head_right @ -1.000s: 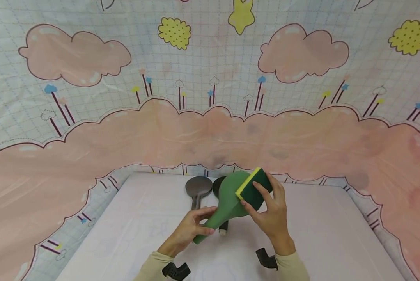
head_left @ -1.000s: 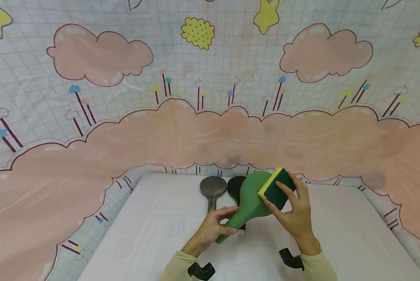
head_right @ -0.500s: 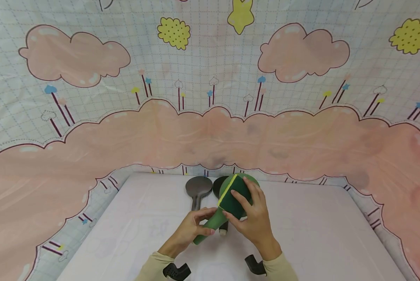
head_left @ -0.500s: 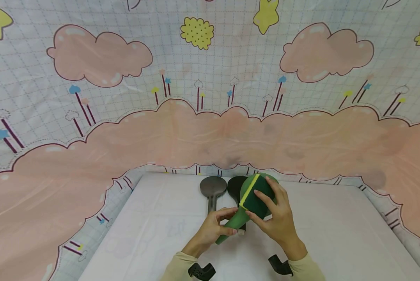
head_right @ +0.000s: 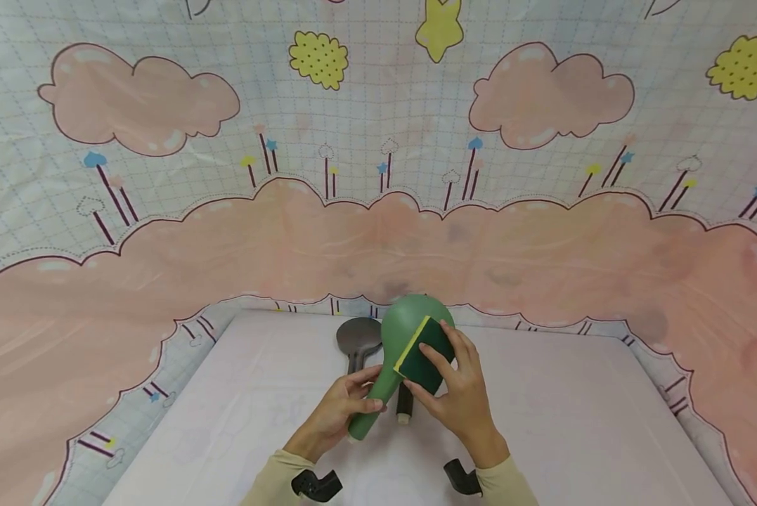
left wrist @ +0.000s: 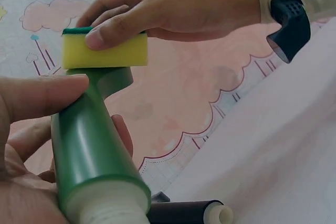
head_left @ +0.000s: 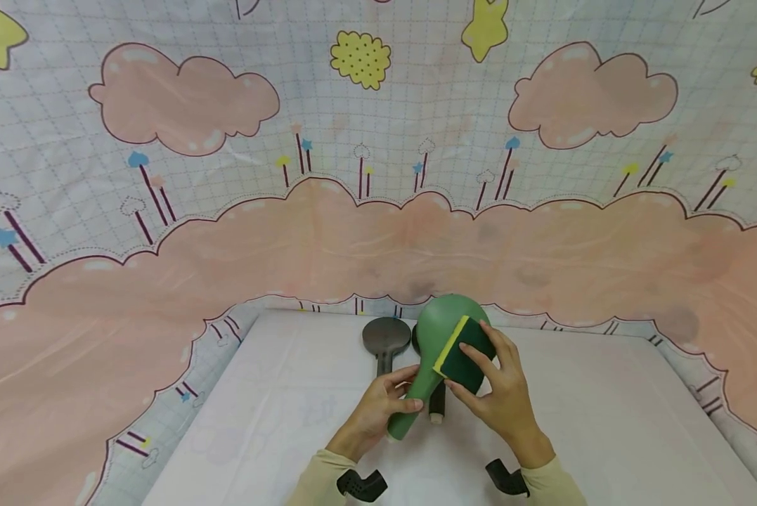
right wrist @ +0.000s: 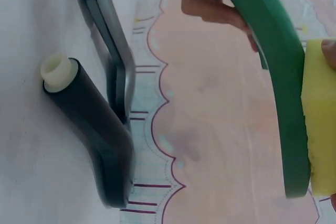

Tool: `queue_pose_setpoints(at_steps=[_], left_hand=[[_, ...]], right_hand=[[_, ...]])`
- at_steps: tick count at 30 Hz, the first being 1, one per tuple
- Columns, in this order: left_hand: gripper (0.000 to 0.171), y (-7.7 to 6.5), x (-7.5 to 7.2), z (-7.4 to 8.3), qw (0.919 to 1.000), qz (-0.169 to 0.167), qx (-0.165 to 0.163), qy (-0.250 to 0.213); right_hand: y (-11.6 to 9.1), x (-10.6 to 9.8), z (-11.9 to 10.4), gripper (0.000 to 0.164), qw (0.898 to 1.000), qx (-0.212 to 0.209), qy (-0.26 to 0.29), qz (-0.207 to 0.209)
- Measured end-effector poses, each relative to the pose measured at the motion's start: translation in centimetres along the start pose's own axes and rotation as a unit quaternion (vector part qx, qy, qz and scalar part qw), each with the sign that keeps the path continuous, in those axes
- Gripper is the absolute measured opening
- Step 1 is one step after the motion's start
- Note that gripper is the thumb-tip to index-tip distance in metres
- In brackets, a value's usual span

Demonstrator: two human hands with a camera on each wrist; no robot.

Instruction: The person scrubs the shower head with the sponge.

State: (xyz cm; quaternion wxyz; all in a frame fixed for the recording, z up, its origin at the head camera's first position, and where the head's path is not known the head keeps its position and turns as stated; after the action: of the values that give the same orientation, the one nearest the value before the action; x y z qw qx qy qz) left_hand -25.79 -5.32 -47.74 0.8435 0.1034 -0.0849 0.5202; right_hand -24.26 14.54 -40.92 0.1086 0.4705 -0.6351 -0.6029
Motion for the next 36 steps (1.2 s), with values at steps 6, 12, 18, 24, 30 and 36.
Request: queue_pose_setpoints(at_steps=[6,12,18,24,30,36], left_hand=[[0.072,0.0,0.3,-0.3,0.9986,-0.032,-0.013,-0.039],[0.068,0.1,0.3,-0.4,0.9983,-0.047,-0.002,-0.035],[0.064,0.2,0.1,0.0,0.9979,-0.057,0.015,-0.028],[0.062,0.2,-0.2,0.1,0.9979,-0.029,-0.007,-0.058],[0.059,0.0,-0.7,0.5,0.9959,0.005,-0.011,-0.090],[0.058,0.1,-1.0,0.9,0.9945,0.014,0.001,-0.104]], right_hand=[[0.0,0.0,0.6,0.061,1.000,0.009,0.009,0.005],[-0.1,0.9,0.0,0.057,1.000,-0.010,0.025,-0.007],[-0.4,1.6,-0.8,0.055,0.999,-0.029,0.037,-0.020],[-0.6,2.1,-1.6,0.054,0.998,-0.034,0.046,-0.034],[-0.7,2.8,-2.7,0.054,0.995,-0.054,0.060,-0.051],[-1.0,3.2,-3.5,0.052,0.992,-0.076,0.068,-0.070]])
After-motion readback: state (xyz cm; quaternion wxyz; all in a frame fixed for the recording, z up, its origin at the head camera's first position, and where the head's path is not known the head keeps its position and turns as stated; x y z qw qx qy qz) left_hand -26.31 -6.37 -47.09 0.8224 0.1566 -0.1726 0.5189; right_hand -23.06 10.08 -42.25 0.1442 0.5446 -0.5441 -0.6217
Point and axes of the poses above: each hand's wrist, its own y-axis towards the middle knuckle, its own x-axis out of the palm, z = x × y, the point moved 5 cm from there along y, towards the middle knuckle, and after that the axes turned 3 degrees about x, right-handed, at the moved point
